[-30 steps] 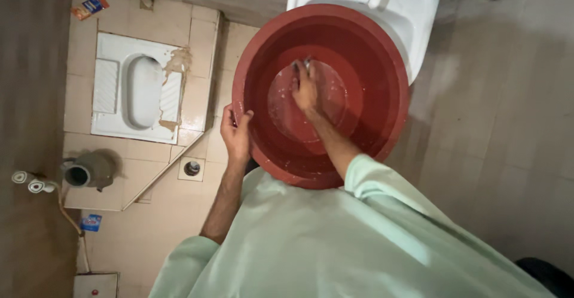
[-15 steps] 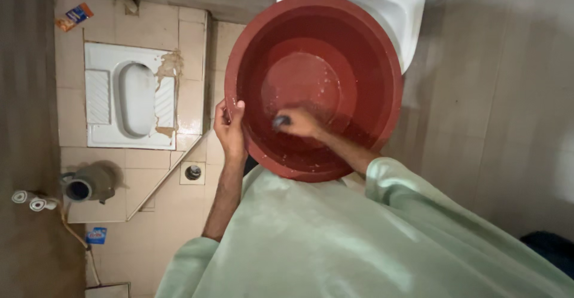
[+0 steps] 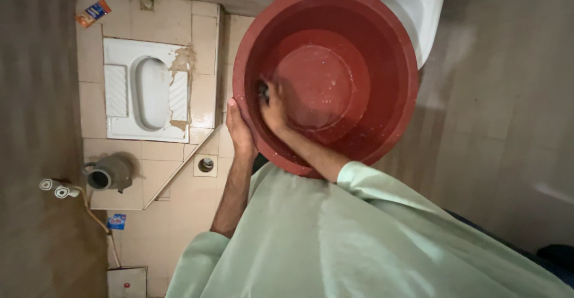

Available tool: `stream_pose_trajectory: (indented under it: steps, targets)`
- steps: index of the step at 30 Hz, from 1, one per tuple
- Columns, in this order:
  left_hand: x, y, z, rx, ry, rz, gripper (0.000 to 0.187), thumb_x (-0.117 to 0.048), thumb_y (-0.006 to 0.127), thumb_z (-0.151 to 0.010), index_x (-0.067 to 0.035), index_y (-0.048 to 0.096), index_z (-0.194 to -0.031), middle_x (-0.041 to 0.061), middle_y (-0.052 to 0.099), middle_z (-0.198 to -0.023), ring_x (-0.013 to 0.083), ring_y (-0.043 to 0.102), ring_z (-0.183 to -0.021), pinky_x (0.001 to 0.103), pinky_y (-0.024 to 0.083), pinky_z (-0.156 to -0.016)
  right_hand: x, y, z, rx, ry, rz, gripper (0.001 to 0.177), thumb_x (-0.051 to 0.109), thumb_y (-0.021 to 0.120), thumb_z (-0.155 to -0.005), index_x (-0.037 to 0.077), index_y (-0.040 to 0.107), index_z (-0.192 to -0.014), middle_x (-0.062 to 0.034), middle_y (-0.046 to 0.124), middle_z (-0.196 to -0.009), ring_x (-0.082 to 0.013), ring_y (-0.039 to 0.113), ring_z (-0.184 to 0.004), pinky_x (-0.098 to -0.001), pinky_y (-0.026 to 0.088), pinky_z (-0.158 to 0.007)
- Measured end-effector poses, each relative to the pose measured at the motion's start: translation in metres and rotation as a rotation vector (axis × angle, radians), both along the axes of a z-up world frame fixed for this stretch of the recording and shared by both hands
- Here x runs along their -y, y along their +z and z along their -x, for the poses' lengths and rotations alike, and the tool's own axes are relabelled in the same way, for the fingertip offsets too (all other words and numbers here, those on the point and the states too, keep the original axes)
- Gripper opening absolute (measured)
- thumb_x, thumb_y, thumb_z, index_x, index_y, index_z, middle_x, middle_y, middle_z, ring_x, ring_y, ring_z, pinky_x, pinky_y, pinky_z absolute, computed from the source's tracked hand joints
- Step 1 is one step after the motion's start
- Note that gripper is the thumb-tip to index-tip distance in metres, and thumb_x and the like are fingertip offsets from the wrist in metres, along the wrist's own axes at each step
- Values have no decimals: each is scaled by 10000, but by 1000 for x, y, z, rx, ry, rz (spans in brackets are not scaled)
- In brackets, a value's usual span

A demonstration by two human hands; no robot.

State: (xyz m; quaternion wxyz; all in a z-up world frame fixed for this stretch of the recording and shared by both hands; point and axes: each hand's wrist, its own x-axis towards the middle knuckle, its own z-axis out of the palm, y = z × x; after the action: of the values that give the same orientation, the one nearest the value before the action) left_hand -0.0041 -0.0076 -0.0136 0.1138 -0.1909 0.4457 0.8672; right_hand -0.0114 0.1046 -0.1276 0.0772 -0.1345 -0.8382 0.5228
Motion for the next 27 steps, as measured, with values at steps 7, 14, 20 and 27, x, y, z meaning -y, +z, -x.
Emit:
stream_pose_trajectory:
  steps: [7,14,20,27]
  targets:
    - [-5,-8,-3,2,30,24,535,-413,403,-1109,16,522,-1407,138,607,-1348,245,576,-1238,382,455,-1084,9,76,6,480,-49,18,494,428,487,-1112,-3,688,-979,-257,705,-912,-366,683,-834,-453,504,-777]
    - [-18,-14,-12,-34,55,-43,496,-381,368,-1134,20,495,-1396,135,580,-1355,224,559,-1248,376,438,-1098,19,129,51,91,-64,-59,373,393,517,-1125,34,576,-1040,-206,671,-983,-259,656,-841,-411,532,-829]
    - [-17,-8,-10,-158,3,83,503,-348,274,-1121,-9,431,-1458,164,537,-1379,266,565,-1246,411,477,-1058,24,160,18,-229,280,94,494,224,522,-1076,48,418,-1525,-193,4,-1730,-460,106,-1608,-537,251,-1296]
    - [-23,-4,-5,-190,29,83,502,-335,275,-1105,-25,431,-1467,175,531,-1397,293,571,-1252,432,499,-1034,12,146,4,-76,443,-113,516,248,499,-1114,321,392,-1614,-79,-2,-1786,-463,82,-1647,-606,244,-1313]
